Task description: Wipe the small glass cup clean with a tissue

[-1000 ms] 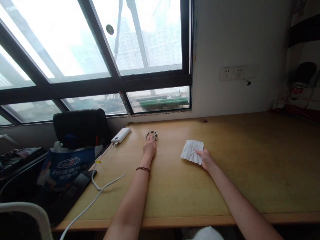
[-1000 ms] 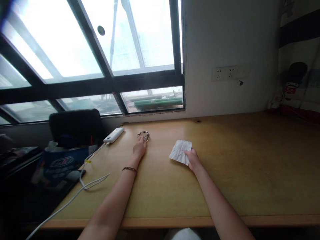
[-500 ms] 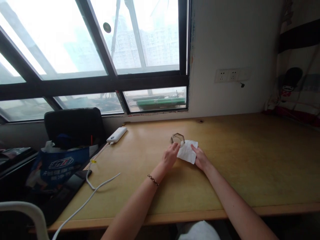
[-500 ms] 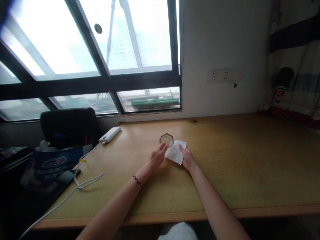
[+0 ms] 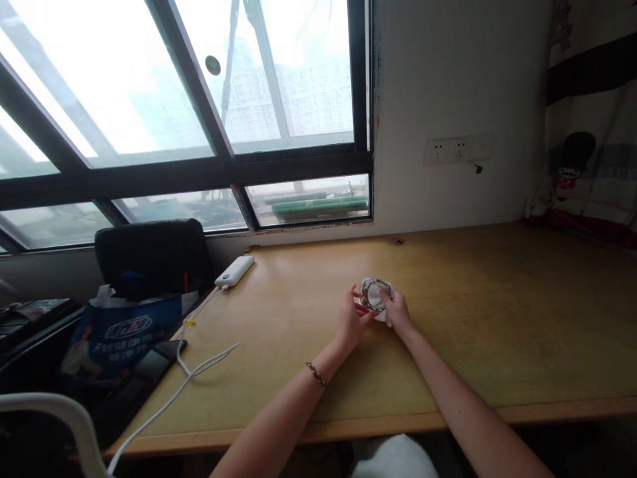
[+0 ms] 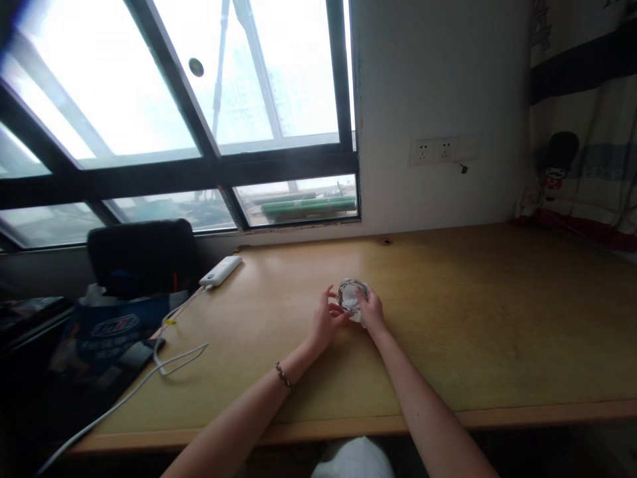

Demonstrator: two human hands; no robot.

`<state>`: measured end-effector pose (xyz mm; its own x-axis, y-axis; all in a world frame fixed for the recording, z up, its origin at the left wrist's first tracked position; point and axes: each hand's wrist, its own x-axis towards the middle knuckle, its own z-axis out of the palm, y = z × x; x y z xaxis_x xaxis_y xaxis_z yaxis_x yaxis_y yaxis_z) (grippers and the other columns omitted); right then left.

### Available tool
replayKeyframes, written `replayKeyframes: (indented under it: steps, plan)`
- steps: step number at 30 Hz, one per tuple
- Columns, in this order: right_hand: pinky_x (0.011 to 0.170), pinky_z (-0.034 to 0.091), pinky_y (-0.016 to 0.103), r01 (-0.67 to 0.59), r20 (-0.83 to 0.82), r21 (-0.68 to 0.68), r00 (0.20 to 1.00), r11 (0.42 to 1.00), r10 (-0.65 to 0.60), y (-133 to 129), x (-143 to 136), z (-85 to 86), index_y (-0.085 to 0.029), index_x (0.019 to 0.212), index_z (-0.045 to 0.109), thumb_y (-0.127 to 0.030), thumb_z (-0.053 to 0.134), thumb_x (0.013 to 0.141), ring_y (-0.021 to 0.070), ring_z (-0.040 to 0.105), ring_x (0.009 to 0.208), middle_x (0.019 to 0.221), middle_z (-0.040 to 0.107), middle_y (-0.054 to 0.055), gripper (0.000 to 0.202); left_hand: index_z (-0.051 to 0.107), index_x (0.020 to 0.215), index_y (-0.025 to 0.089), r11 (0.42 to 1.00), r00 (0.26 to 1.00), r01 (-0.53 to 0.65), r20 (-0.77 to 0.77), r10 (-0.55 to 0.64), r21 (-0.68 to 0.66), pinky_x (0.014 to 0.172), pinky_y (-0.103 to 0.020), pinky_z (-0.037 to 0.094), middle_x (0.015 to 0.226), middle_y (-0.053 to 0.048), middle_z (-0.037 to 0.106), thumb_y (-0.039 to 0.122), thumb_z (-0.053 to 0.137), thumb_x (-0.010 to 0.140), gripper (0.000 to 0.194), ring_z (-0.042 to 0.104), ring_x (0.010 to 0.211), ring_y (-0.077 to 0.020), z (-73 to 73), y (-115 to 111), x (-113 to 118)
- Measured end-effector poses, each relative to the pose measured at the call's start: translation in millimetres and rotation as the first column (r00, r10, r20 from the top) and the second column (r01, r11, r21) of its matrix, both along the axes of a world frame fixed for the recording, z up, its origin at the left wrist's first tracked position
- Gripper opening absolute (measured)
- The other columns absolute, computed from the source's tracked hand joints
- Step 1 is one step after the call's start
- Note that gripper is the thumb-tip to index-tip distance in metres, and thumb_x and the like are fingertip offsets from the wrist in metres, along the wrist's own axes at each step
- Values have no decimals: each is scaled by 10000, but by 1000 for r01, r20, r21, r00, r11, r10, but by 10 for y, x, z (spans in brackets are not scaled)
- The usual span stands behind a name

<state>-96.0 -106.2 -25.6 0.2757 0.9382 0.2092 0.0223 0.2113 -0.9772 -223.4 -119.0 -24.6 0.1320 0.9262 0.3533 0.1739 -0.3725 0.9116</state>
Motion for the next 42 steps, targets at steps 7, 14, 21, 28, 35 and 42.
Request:
replayKeyframes:
  steps: [7, 14, 21, 28, 35, 42]
  plan:
    - [669, 429, 289, 20, 213, 23, 977, 1000, -24, -125, 28, 123, -139, 854, 644, -574, 461, 675, 237, 589, 763, 807, 663, 79, 504, 264, 1174, 208, 893, 907, 372, 306, -291, -254, 411, -198, 461, 958, -71, 537, 213, 731, 513, 810, 541, 466, -71, 28, 99, -101]
    - [724, 452, 302, -306, -530, -40, 814, 951, 240, -58, 51, 118, -131, 887, 628, -493, 413, 753, 196, 591, 828, 890, 651, 94, 442, 343, 1095, 200, 944, 905, 212, 416, -92, -252, 494, -228, 491, 1019, -82, 529, 200, 722, 530, 681, 578, 590, -104, 120, 70, -107]
    - [675, 471, 266, -443, -571, -125, 764, 888, 301, -105, 18, 74, -166, 906, 605, -259, 638, 645, 138, 605, 721, 857, 654, 60, 279, 322, 1097, 212, 981, 910, 30, 410, 53, -192, 584, -260, 507, 1140, -107, 459, 194, 727, 508, 716, 575, 817, -176, 76, 94, -126]
    - [625, 456, 261, -531, -425, -181, 802, 828, 421, -172, -50, 79, -120, 759, 630, -391, 594, 659, 130, 582, 615, 704, 639, 64, 292, 289, 1077, 198, 999, 952, -14, 305, 23, -29, 621, -250, 489, 1117, -114, 461, 227, 693, 560, 658, 578, 757, -134, 56, 40, -41]
    - [462, 328, 210, -36, 268, -86, 962, 996, 58, -125, 2, 50, -124, 516, 568, -507, 487, 672, 111, 461, 466, 461, 531, 6, 422, 260, 1059, 179, 999, 982, -31, 190, 24, 33, 704, -280, 473, 966, -74, 534, 178, 721, 489, 733, 571, 799, -161, 98, -44, 10]
    - [501, 353, 230, -8, 208, -107, 978, 994, 30, -145, -34, 97, -121, 609, 582, -580, 383, 708, 146, 496, 530, 562, 594, 54, 510, 289, 1073, 176, 995, 991, -102, 92, 99, 22, 730, -307, 459, 980, -66, 530, 160, 708, 474, 731, 559, 849, -184, 89, -68, -10]
